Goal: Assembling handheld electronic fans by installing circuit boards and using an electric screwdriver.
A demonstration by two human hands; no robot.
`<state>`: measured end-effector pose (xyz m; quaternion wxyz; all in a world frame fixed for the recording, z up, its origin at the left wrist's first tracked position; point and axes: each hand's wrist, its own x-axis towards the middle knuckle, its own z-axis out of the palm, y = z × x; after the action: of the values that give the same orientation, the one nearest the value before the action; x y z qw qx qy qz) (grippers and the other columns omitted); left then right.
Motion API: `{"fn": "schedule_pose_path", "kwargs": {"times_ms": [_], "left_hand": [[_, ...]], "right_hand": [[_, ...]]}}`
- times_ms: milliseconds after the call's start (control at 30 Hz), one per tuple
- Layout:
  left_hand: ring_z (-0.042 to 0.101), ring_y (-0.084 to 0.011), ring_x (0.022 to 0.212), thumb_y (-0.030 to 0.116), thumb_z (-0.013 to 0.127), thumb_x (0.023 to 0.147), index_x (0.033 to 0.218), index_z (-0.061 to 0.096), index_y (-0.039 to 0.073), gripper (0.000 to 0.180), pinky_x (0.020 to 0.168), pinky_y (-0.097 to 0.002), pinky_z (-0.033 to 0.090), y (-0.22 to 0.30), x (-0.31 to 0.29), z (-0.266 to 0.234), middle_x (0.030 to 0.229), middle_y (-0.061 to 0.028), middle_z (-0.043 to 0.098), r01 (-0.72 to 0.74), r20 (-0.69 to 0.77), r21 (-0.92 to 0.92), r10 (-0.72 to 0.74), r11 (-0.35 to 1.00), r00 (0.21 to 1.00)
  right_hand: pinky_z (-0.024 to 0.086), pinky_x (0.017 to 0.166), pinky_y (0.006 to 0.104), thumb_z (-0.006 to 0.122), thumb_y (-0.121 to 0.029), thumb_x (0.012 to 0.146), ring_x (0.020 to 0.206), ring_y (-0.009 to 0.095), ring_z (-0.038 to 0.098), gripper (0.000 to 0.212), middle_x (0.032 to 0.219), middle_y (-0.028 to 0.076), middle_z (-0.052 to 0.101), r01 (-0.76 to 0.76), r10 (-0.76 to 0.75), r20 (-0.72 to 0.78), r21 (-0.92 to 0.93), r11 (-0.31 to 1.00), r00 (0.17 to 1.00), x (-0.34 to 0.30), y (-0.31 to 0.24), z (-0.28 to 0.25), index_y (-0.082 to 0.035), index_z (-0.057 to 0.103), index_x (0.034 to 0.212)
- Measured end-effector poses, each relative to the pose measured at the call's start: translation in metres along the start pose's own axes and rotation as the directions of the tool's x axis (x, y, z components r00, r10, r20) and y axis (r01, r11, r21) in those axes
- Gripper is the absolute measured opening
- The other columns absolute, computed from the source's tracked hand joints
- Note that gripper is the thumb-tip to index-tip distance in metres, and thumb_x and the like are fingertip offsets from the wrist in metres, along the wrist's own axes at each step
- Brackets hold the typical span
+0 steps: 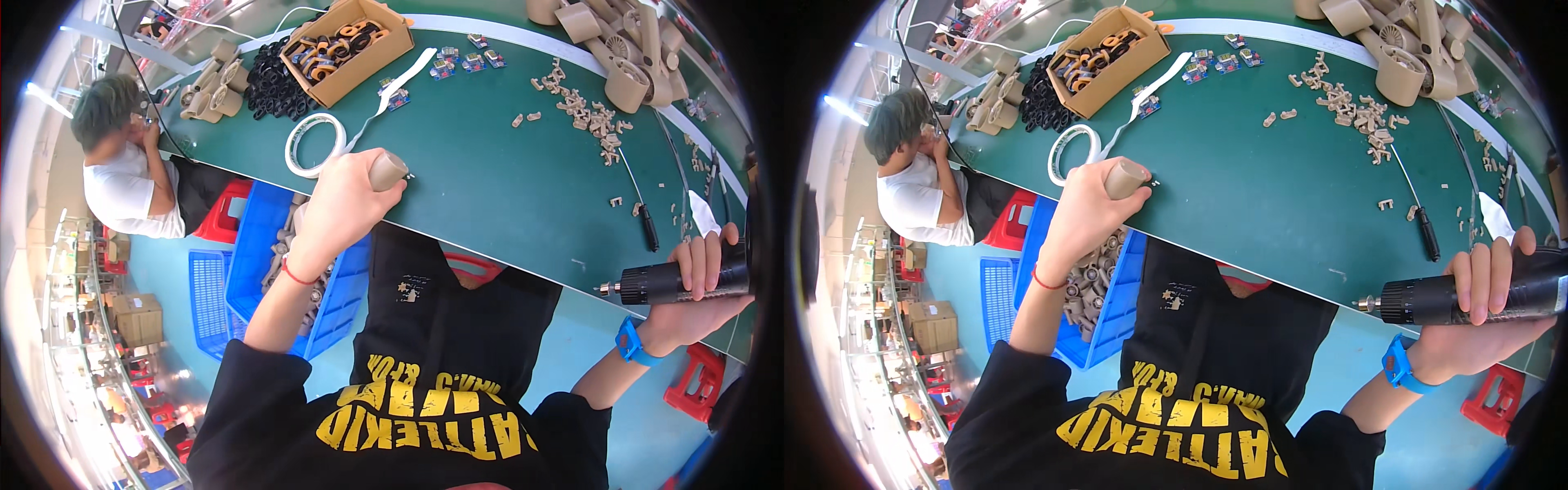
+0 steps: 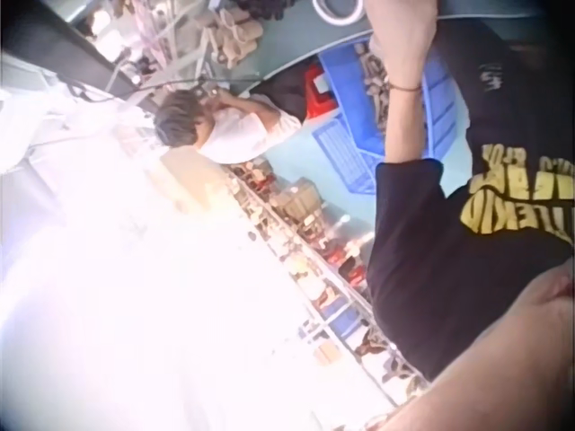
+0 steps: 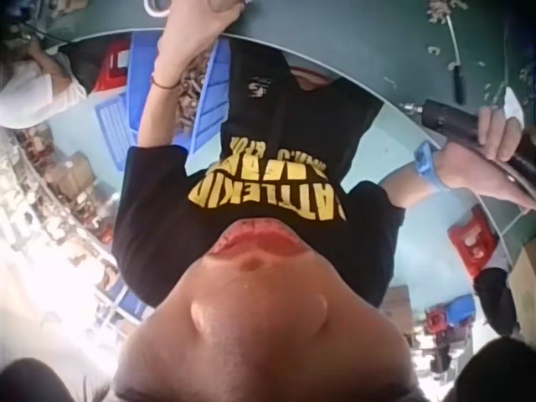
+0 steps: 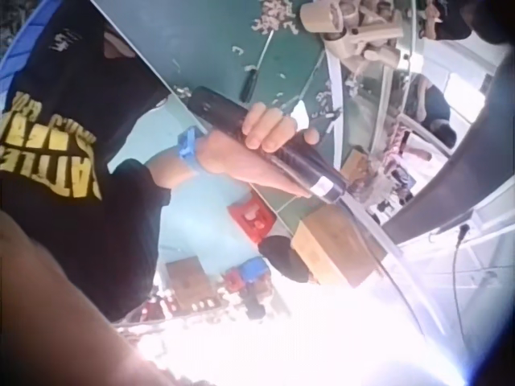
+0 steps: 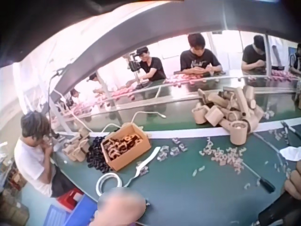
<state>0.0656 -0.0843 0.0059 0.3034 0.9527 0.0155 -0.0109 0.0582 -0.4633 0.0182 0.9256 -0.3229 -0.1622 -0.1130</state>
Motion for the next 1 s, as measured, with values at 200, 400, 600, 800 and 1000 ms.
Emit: {"fn": "schedule_pose_path", "kwargs": {"times_ms": [200, 400, 600, 800, 1000], "left_hand": [[0.068, -0.0235, 0.074, 0.013, 0.072, 0.077, 0.093, 0.070, 0.003, 0.019, 0.071, -0.0328, 0.053, -0.001, 0.000, 0.006, 0.082, -0.0129, 0.069, -0.045, -0.033, 0.008, 0.046, 0.999, 0.998], [0.064, -0.0318, 0.074, 0.009, 0.070, 0.072, 0.087, 0.068, 0.004, 0.015, 0.070, -0.0379, 0.052, 0.007, 0.003, 0.006, 0.080, -0.0128, 0.065, -0.177, -0.057, 0.148, 0.187, 0.973, 0.981], [0.064, -0.0351, 0.075, 0.006, 0.070, 0.068, 0.082, 0.061, 0.003, 0.016, 0.069, -0.0442, 0.053, 0.008, 0.008, -0.002, 0.079, -0.0146, 0.061, -0.359, 0.091, 0.345, 0.350, 0.867, 0.932], [0.064, -0.0340, 0.073, 0.003, 0.064, 0.073, 0.078, 0.059, 0.003, 0.007, 0.064, -0.0420, 0.053, 0.013, 0.009, -0.001, 0.076, -0.0148, 0.060, -0.461, 0.172, 0.406, 0.430, 0.789, 0.886], [0.065, -0.0326, 0.071, 0.001, 0.061, 0.074, 0.084, 0.062, 0.003, 0.010, 0.062, -0.0412, 0.052, 0.015, 0.014, -0.008, 0.077, -0.0138, 0.060, -0.552, 0.284, 0.423, 0.474, 0.719, 0.834]], "right_hand": [[0.036, 0.049, 0.0203, 0.046, -0.042, 0.097, 0.049, 0.007, 0.036, 0.042, 0.063, 0.002, 0.038, 0.009, -0.009, -0.008, 0.023, 1.000, 1.000, 0.001, 0.006, -0.004, -0.001, 0.041, 0.106], [0.035, 0.050, 0.0210, 0.045, -0.042, 0.097, 0.049, 0.008, 0.036, 0.043, 0.065, 0.002, 0.038, -0.001, 0.002, -0.024, 0.043, 0.999, 1.000, 0.002, 0.009, -0.004, -0.001, 0.042, 0.106], [0.034, 0.049, 0.0211, 0.041, -0.041, 0.099, 0.049, 0.008, 0.034, 0.043, 0.065, 0.002, 0.038, 0.015, -0.014, -0.010, 0.027, 1.000, 1.000, -0.003, 0.011, -0.007, 0.001, 0.042, 0.109], [0.032, 0.050, 0.0205, 0.039, -0.042, 0.100, 0.050, 0.007, 0.033, 0.045, 0.064, 0.001, 0.035, 0.024, -0.024, -0.020, -0.007, 1.000, 1.000, -0.006, 0.001, -0.019, 0.002, 0.042, 0.111], [0.032, 0.049, 0.0210, 0.038, -0.044, 0.101, 0.050, 0.007, 0.033, 0.047, 0.065, 0.002, 0.036, 0.029, -0.029, -0.004, -0.016, 0.999, 1.000, -0.005, 0.006, -0.020, 0.002, 0.042, 0.111]]}}
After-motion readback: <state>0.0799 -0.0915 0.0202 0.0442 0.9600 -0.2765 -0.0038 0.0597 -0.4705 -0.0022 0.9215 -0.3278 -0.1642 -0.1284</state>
